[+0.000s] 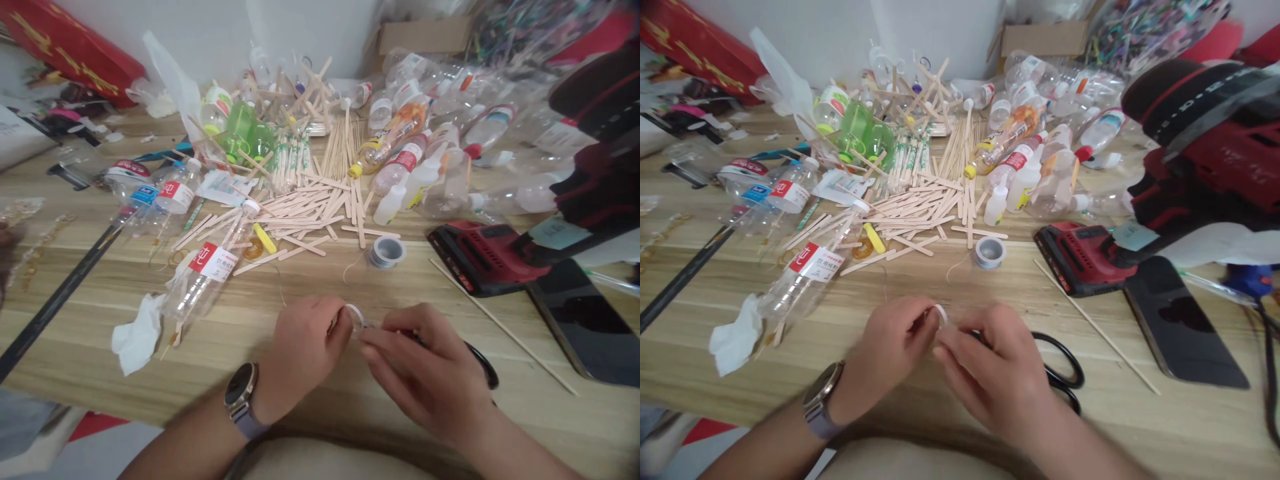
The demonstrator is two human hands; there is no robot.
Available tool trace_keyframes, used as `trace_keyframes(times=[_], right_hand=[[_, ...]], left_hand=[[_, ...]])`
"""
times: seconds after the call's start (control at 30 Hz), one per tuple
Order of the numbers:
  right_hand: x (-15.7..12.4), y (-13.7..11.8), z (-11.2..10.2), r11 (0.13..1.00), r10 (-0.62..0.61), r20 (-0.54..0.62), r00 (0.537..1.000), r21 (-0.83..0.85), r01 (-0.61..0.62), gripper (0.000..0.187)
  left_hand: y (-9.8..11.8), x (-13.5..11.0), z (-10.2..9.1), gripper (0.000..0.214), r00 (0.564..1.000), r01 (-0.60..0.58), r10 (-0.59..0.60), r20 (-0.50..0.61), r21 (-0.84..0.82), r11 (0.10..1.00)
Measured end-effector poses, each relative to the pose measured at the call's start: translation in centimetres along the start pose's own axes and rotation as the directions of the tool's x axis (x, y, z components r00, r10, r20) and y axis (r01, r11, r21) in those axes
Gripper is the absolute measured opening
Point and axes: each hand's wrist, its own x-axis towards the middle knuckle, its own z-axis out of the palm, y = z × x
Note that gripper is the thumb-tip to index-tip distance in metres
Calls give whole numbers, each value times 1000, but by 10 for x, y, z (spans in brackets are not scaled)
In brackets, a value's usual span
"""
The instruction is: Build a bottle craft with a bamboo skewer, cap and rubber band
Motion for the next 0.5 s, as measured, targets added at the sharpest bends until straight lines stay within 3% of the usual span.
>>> trace_keyframes(times=[0.2,0.37,0.5], right_hand=[[0,4,11,990,87,16,996,-109,-84,15],[6,4,8,952,274,109,956,107,-285,20],[13,4,4,869,380,238,894,239,-433,18]], left_hand=[[2,2,0,27,999,24,-20,44,-94,995],[1,2,-2,22,994,25,16,107,-365,931],[-2,2,-2,24,990,41,20,140,-416,908]])
